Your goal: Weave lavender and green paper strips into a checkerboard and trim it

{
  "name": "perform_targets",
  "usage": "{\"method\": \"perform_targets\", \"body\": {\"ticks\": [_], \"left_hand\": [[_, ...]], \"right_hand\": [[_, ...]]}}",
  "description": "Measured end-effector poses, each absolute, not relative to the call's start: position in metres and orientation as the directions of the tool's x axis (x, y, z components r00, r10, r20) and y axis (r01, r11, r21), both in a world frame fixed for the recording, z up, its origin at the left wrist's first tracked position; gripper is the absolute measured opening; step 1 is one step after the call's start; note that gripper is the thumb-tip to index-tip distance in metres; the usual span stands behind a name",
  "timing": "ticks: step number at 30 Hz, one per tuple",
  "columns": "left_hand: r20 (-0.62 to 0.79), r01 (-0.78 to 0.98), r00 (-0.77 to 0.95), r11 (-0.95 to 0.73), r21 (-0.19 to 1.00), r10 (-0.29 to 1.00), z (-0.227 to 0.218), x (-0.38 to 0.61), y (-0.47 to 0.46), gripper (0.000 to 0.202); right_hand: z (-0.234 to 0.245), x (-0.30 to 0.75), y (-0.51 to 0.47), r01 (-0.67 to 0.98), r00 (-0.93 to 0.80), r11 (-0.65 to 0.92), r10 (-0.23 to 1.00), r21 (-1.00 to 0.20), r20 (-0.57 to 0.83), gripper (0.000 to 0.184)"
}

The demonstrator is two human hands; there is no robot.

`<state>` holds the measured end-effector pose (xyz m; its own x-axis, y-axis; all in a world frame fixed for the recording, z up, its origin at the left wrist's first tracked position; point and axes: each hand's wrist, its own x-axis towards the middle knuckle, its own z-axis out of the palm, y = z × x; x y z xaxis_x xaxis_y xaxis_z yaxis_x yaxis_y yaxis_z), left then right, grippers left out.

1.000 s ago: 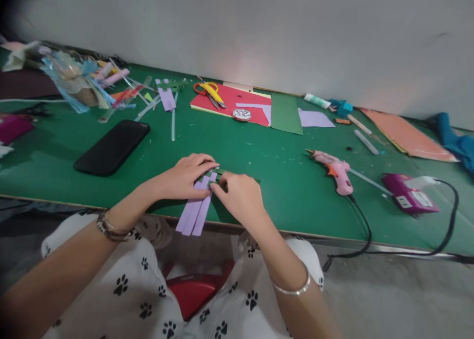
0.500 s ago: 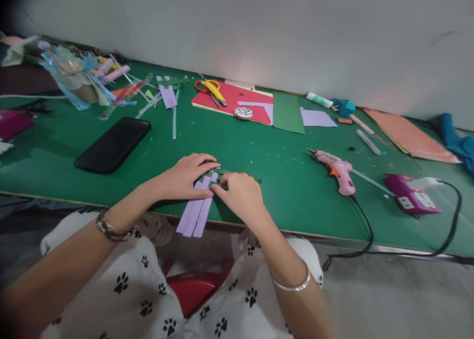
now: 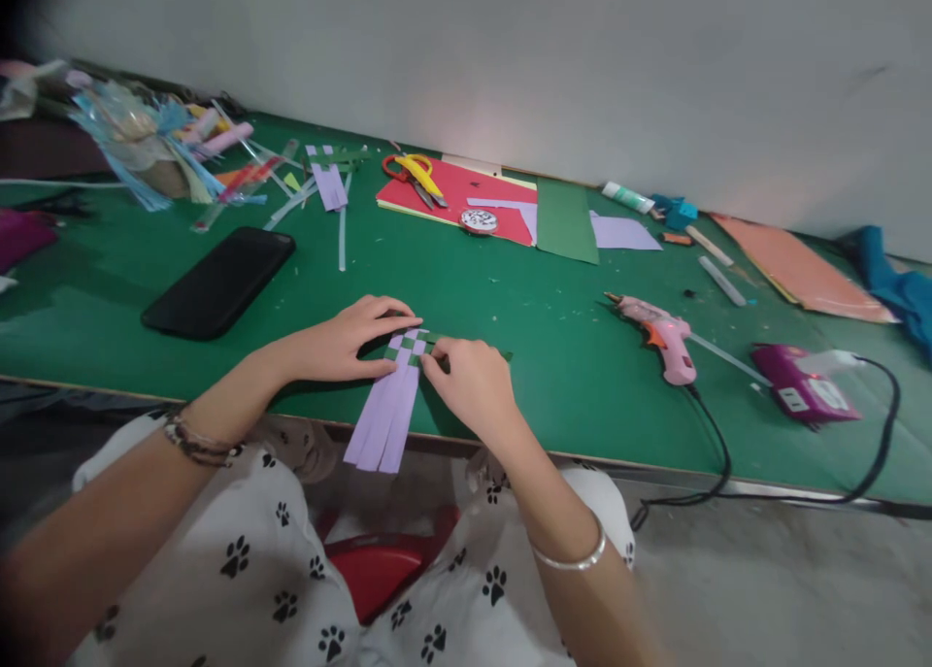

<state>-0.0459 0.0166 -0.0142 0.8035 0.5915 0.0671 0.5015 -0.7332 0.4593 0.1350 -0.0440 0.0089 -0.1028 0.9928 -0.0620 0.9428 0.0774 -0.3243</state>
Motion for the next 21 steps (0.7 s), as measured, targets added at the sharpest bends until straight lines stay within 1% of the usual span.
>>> {"method": "perform_targets", "body": {"ticks": [4,7,11,15,18,21], "left_hand": [[0.056,0.455,0.842,-0.762,0.461,0.537,-0.009,-0.052,0.024,0.046],[0.053,0.450,0.849,-0.772,0.449,0.526,-0.007,-0.051,0.027,0.043],[0.048,0.462,0.850,-0.785,0.413,0.525,-0.005,-0.050,0.027,0.041],[0.054,0.460,0.860,-0.815,0.353,0.508,-0.004,-0.050,0.028,0.037],[0.064,0.457,0.865,-0.834,0.308,0.498,-0.004,-0.051,0.028,0.039],[0.075,0.447,0.870,-0.845,0.295,0.487,-0.006,-0.052,0.029,0.042]], "right_hand": [[0.007,0.134,-0.046,0.931,-0.123,0.114,0.992,-0.347,-0.005,0.022],[0.004,0.134,-0.047,0.923,-0.155,0.165,0.986,-0.348,0.055,0.017],[0.001,0.135,-0.048,0.926,-0.171,0.191,0.981,-0.324,0.089,0.016],[-0.002,0.136,-0.048,0.932,-0.189,0.221,0.973,-0.289,0.134,0.016],[-0.005,0.137,-0.048,0.943,-0.199,0.243,0.960,-0.228,0.198,0.015],[-0.008,0.138,-0.047,0.943,-0.193,0.247,0.952,-0.225,0.236,0.015]]}}
